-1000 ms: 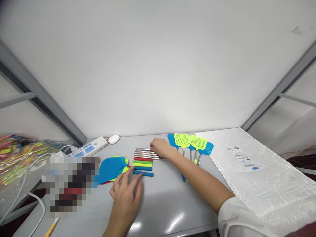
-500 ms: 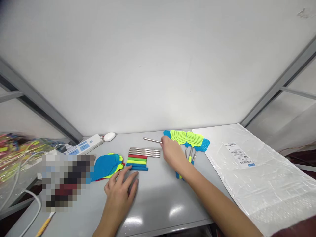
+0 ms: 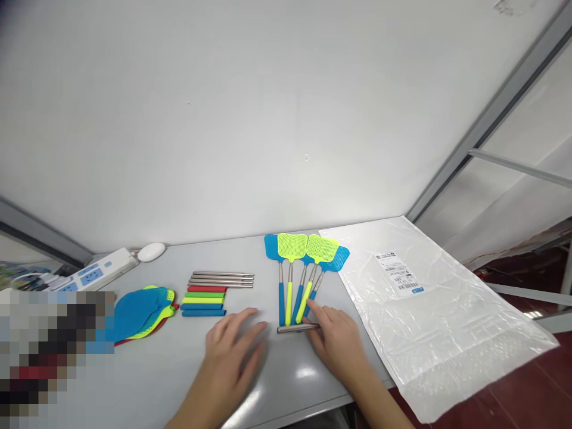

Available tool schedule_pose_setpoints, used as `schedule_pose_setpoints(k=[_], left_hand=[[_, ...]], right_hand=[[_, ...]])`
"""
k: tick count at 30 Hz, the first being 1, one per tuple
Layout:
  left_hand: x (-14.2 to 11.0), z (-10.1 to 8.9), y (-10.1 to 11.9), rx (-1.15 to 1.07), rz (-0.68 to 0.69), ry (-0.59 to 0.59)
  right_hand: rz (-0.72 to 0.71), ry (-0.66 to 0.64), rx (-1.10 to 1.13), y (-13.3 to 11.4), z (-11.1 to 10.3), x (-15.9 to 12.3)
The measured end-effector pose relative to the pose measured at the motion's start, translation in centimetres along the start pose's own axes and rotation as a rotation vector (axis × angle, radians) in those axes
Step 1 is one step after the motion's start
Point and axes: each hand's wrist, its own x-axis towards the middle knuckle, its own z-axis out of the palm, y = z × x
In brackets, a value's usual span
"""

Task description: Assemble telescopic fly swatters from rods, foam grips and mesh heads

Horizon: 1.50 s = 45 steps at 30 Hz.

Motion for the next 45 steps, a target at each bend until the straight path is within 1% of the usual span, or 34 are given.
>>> schedule_pose_setpoints(k=[1, 3, 5, 8, 10, 12, 15, 18, 20, 28, 35, 45], left_hand=[[1.1, 0.3, 1.3, -0.029, 0.031, -0.036], [3.1, 1.1, 3.3, -0.078, 0.049, -0.091], [4.8, 1.9, 4.5, -0.102, 0.047, -0.115], [6.4, 3.1, 5.0, -0.114, 0.016, -0.121], [7.1, 3.8, 5.0, -0.105, -0.020, -0.113], [7.6, 4.2, 5.1, -0.076, -0.058, -0.092], [8.1, 4.8, 5.4, -0.023, -0.083, -0.056], [8.3, 5.2, 5.4, 0.001, -0.075, -0.032], [8.3, 5.4, 5.3, 0.004, -0.067, -0.018], [8.1, 5.4, 5.0, -0.017, -0.065, 0.005], [7.7, 5.3, 4.9, -0.052, -0.053, 0.052], [6.9, 5.5, 4.7, -0.102, -0.033, 0.052]], right_hand=[[0.018, -0.019, 0.004, 0.0, 0.1, 0.2], [0.073, -0.049, 0.020, 0.1, 0.2, 0.5], [0.120, -0.043, 0.062, 0.3, 0.1, 0.5], [0.183, 0.005, 0.137, 0.6, 0.0, 0.2], [0.221, 0.024, 0.145, 0.7, 0.0, 0.2], [0.236, 0.016, 0.130, 0.6, 0.0, 0.3], [0.216, -0.043, 0.135, 0.4, 0.0, 0.7], [0.187, -0.105, 0.157, 0.5, -0.1, 0.9], [0.175, -0.121, 0.166, 0.5, 0.0, 0.9], [0.183, -0.116, 0.163, 0.4, 0.0, 0.9], [0.194, -0.100, 0.169, 0.4, 0.1, 0.9], [0.197, -0.085, 0.174, 0.3, -0.1, 1.0]])
